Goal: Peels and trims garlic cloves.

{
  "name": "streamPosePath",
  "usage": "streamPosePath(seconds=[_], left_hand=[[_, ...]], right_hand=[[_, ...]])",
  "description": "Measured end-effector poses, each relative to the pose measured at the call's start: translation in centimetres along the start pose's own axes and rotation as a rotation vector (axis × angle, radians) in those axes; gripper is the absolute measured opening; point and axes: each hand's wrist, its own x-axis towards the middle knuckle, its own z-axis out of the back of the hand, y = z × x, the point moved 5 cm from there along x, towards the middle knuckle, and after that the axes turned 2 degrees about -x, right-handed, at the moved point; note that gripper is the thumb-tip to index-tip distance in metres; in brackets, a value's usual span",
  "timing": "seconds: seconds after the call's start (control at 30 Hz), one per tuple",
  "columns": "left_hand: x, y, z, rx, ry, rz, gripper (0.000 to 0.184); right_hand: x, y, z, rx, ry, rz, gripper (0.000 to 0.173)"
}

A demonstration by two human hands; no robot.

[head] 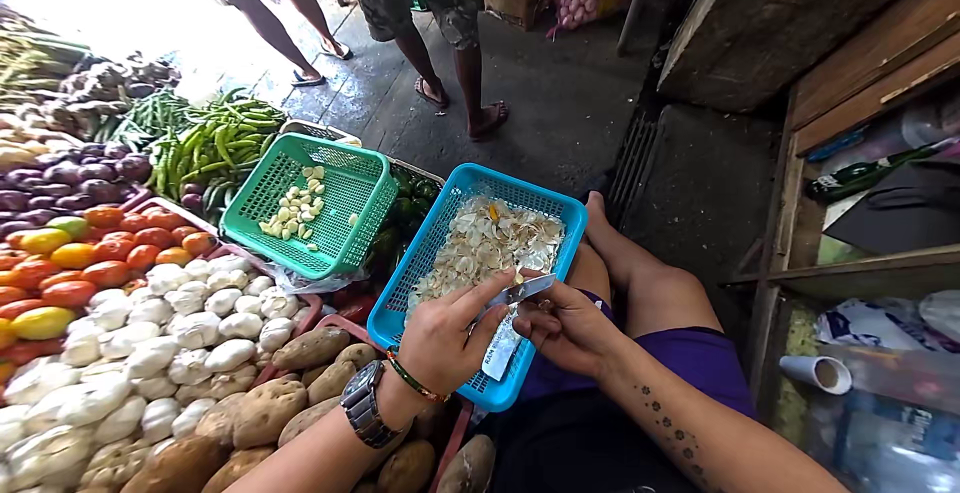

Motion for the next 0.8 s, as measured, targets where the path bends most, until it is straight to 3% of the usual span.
streamPosePath(seconds=[0.2, 0.37, 0.5, 0.8], left_hand=[[0.2, -0.2, 0.0, -0.025, -0.018, 0.034, 0.032], [0.8, 0.7, 0.1, -0.316, -0.01, 0.384, 0.03], [0.8, 1.3, -0.4, -0.532, -0.02, 0.538, 0.03], [0.7, -0.2, -0.2, -0.396, -0.032, 0.326, 0.029]], right_hand=[[-0.1, 0.1, -0.1, -0.001, 0.022, 0.033, 0.012], [0.3, 0.6, -0.2, -0.095, 0.075, 0.043, 0.017], [0.6, 0.5, 0.1, -0.093, 0.119, 0.02, 0.021], [0.1, 1.0, -0.2, -0.229, 0.152, 0.072, 0.011]])
